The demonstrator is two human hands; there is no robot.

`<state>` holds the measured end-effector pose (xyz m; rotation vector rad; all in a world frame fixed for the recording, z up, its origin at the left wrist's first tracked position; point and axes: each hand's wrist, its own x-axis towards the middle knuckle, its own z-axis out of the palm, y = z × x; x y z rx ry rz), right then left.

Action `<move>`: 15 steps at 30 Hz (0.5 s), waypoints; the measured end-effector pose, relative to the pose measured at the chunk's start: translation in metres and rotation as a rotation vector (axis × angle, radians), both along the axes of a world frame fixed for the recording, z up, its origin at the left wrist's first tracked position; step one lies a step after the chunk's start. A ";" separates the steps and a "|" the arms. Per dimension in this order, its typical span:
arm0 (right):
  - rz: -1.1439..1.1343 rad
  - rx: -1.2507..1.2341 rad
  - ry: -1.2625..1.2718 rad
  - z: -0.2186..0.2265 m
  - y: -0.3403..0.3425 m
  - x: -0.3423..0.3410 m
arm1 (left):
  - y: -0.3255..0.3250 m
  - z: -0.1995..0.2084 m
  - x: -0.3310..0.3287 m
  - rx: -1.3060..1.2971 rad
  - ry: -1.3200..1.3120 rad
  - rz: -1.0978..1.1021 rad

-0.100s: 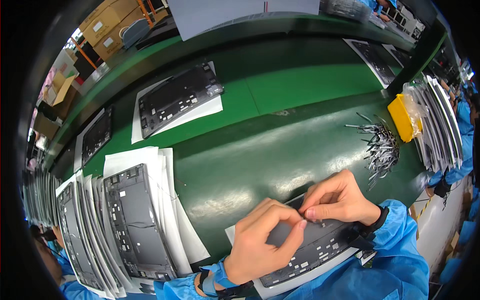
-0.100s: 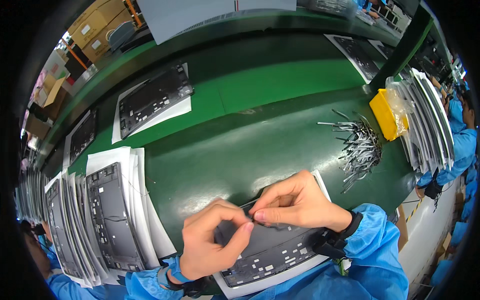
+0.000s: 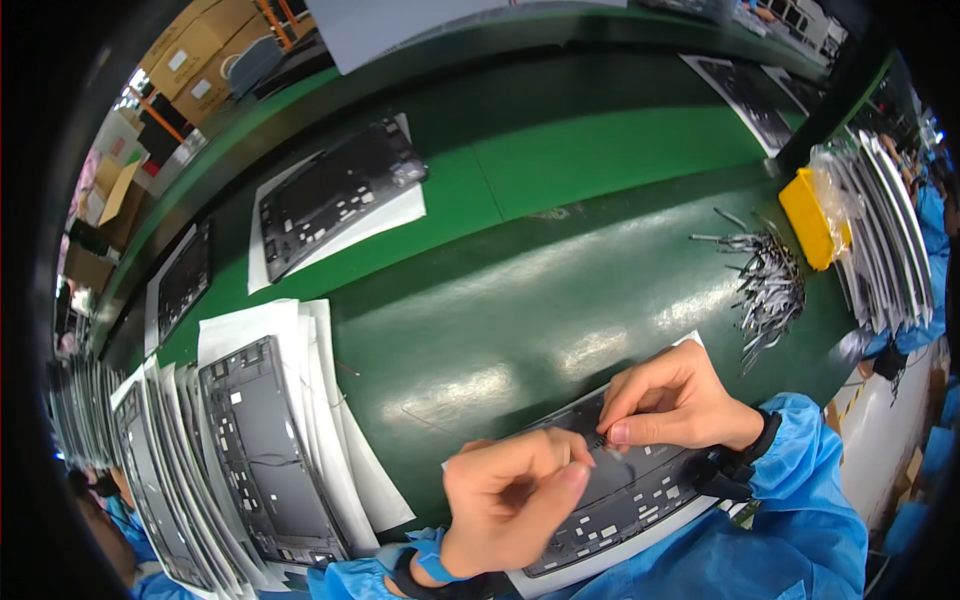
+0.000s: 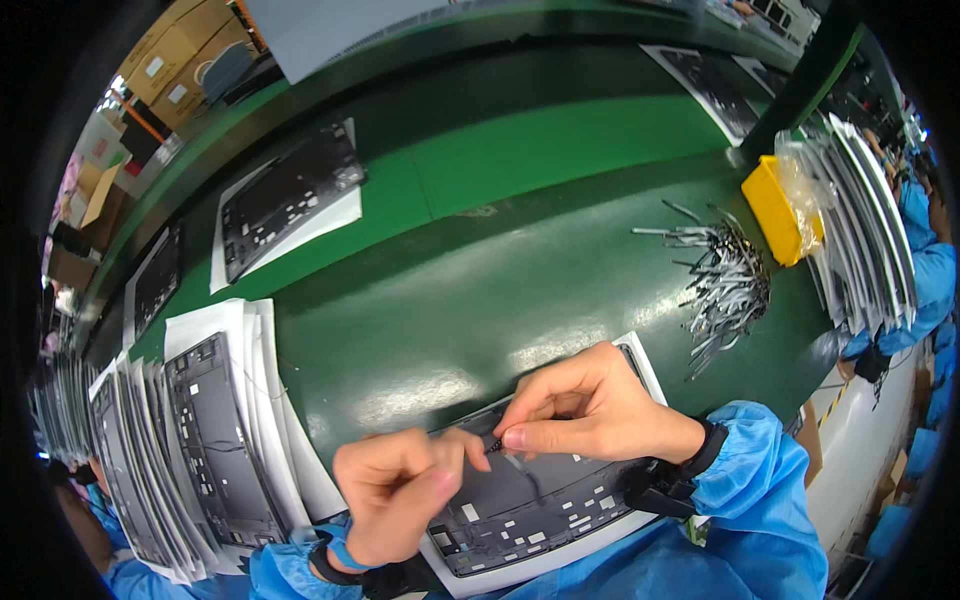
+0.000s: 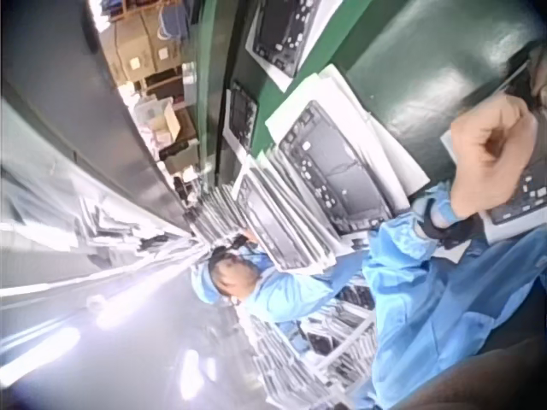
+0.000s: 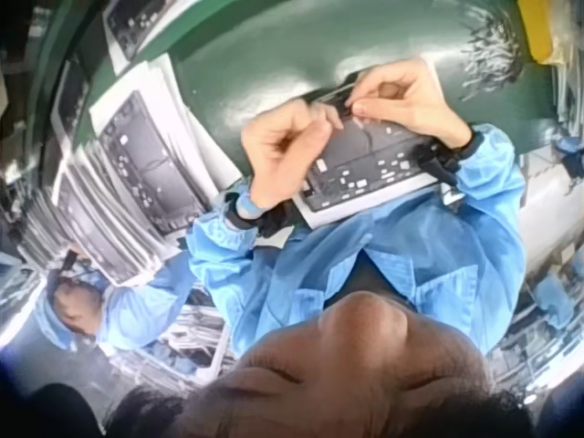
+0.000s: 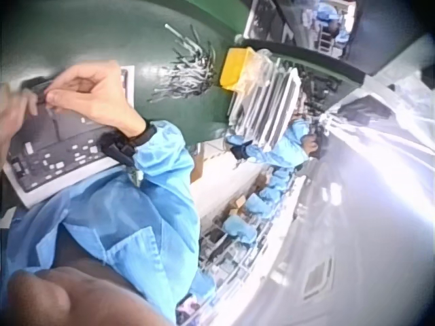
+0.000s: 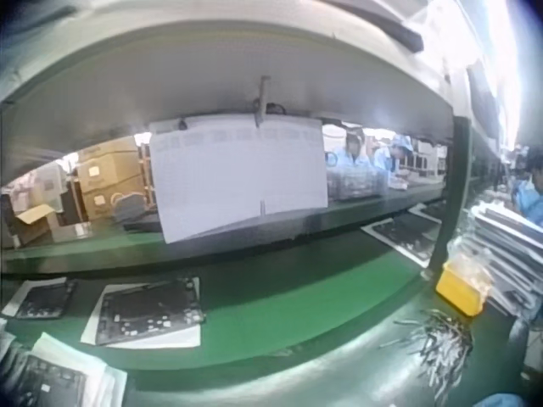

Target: Manually routing cables, applying tape, and assembling internal components into tablet or laptop display back covers on a factory production conveyor belt line.

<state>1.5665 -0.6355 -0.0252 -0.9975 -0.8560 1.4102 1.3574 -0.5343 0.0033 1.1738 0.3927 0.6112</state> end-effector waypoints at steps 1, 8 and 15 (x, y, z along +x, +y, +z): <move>0.003 0.008 0.014 0.000 0.000 0.004 | 0.004 0.003 -0.004 -0.224 -0.014 -0.073; 0.021 0.015 0.085 -0.009 0.002 0.022 | 0.014 -0.002 0.004 -0.431 -0.086 -0.170; 0.052 0.035 0.137 -0.012 0.001 0.023 | 0.016 -0.009 0.007 -0.501 -0.087 -0.189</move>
